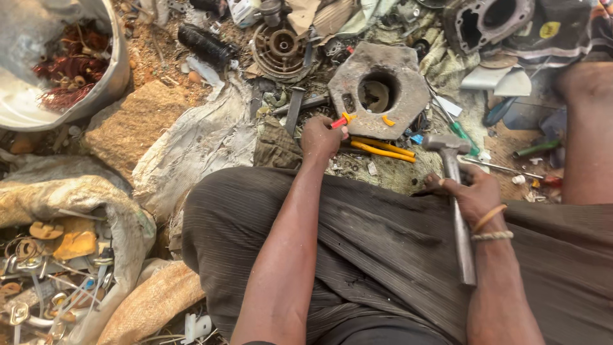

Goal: The person sits on the ground and uses pliers and a screwdriver to disassemble a small electronic component, likely a motor or solenoid. They remove wires and internal parts, placing them into a nearby metal bucket.

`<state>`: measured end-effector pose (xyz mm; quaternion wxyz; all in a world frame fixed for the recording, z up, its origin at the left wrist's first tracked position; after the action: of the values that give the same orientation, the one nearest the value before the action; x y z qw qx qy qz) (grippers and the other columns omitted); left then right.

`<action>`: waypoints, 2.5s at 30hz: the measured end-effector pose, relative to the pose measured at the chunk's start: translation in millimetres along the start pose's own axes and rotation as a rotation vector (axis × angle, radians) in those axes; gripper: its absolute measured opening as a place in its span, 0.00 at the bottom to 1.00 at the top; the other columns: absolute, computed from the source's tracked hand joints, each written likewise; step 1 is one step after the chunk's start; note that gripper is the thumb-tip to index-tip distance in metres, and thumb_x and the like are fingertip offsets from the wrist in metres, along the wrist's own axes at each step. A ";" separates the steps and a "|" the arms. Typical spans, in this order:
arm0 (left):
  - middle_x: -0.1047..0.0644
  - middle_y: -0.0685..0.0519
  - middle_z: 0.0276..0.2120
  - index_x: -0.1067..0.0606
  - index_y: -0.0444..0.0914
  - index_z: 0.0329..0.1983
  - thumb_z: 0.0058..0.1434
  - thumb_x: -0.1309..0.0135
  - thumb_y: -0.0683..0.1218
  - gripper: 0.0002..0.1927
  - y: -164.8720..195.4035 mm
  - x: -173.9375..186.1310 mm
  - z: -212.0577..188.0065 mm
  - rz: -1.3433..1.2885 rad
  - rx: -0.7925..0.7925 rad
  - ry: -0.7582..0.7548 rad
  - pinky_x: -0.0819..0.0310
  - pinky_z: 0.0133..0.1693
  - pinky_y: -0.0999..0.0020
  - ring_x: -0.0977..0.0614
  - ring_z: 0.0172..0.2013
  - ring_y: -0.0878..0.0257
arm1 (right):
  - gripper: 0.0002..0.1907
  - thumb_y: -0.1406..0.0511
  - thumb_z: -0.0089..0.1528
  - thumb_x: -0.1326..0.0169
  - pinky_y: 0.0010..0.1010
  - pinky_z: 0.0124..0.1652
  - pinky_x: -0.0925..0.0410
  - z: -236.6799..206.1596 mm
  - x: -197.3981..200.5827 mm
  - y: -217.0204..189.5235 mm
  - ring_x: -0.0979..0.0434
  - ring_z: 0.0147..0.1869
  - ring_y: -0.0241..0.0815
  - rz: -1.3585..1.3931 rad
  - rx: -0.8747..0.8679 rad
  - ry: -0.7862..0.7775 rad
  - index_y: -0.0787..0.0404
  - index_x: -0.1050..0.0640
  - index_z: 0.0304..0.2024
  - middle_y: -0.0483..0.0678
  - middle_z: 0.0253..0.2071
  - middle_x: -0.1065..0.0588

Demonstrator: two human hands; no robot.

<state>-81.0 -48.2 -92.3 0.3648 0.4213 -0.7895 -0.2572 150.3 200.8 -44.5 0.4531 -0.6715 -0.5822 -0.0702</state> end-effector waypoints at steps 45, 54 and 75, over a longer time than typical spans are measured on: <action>0.19 0.41 0.38 0.23 0.37 0.41 0.48 0.29 0.51 0.22 -5.2 25.8 -13.2 0.072 -0.237 0.119 0.26 0.46 0.50 0.18 0.43 0.43 | 0.32 0.62 0.68 0.42 0.29 0.30 0.28 -103.9 -69.5 -89.4 0.22 0.31 0.38 -0.189 0.871 0.128 0.60 0.33 0.73 0.50 0.40 0.21; 0.21 0.53 0.33 0.22 0.39 0.43 0.60 0.41 0.53 0.15 26.4 8.2 -13.9 -0.647 -0.015 -0.145 0.30 0.32 0.64 0.23 0.30 0.63 | 0.28 0.59 0.61 0.41 0.34 0.25 0.30 -35.9 -46.7 5.6 0.25 0.28 0.43 0.556 -0.009 -0.239 0.66 0.26 0.61 0.49 0.34 0.20; 0.25 0.36 0.63 0.33 0.43 0.74 0.55 0.42 0.68 0.46 97.1 5.7 -125.4 0.348 -1.179 -0.116 0.39 0.62 0.42 0.29 0.64 0.36 | 0.20 0.64 0.54 0.34 0.38 0.39 0.28 8.9 -86.0 -100.0 0.20 0.40 0.47 -0.208 0.266 -0.181 0.62 0.19 0.48 0.53 0.37 0.20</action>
<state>-30.1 -15.6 54.5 0.5294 -0.0009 -0.5901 -0.6096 35.1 136.4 -50.4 0.4741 -0.5453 -0.6909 0.0218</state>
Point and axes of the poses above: each hand's wrist, its own z-axis towards the middle knuckle, its own x-axis out of the back of the hand, y = z × x, the point moved 5 cm from there along z, towards the middle knuckle
